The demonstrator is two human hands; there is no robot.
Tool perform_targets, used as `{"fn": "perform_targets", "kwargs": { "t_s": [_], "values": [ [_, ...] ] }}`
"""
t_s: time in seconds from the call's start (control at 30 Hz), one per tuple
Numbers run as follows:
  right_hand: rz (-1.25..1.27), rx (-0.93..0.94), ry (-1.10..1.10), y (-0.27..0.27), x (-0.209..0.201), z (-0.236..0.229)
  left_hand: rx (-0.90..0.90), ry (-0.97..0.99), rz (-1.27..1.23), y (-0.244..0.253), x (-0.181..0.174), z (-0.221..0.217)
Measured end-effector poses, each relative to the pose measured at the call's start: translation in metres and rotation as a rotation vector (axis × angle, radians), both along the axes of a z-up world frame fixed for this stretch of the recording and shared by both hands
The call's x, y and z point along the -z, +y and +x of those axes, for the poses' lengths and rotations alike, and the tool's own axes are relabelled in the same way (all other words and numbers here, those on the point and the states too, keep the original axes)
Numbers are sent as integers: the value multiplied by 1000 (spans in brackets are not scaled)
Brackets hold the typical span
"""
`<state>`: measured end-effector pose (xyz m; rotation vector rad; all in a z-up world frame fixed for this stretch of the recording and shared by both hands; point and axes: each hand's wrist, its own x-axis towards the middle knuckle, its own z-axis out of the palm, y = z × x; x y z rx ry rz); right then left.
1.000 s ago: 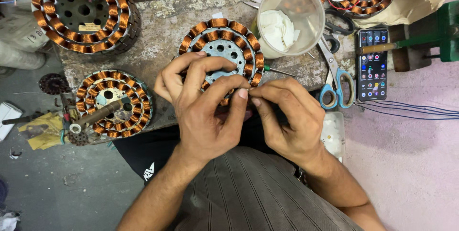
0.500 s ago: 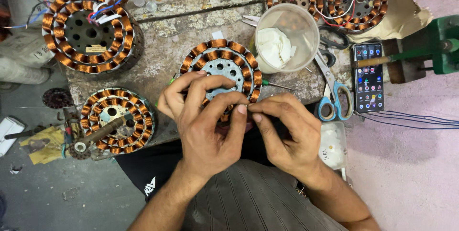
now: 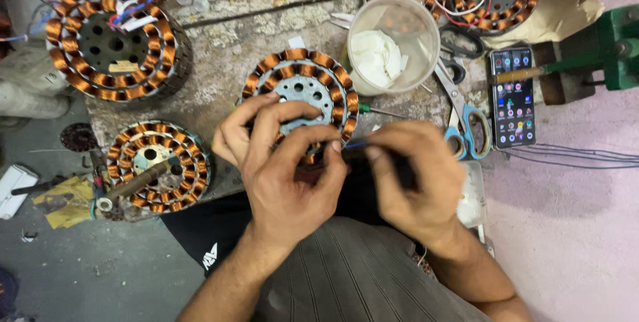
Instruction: The person repairs motor stators by hand, using a screwdriver to adjust copper windings and a lighter to heat wire ends. They insert white insulating tape into slots, trim excess with scissors, and stack completed stators on the table.
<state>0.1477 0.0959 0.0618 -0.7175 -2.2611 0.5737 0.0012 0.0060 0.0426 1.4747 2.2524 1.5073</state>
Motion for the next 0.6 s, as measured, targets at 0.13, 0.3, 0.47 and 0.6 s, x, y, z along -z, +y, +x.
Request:
{"fn": "perform_targets", "kwargs": {
  "t_s": [0.13, 0.3, 0.47, 0.6],
  "values": [
    [-58, 369, -8, 15, 12, 15, -5, 27, 4, 1, -1, 1],
    [9, 123, -149, 44, 37, 24, -31, 86, -54, 4, -10, 5],
    [68, 23, -237, 51, 57, 17, -54, 136, -90, 8, -13, 11],
    [17, 68, -326, 53, 56, 21, -51, 87, -59, 2, -7, 13]
  ]
}}
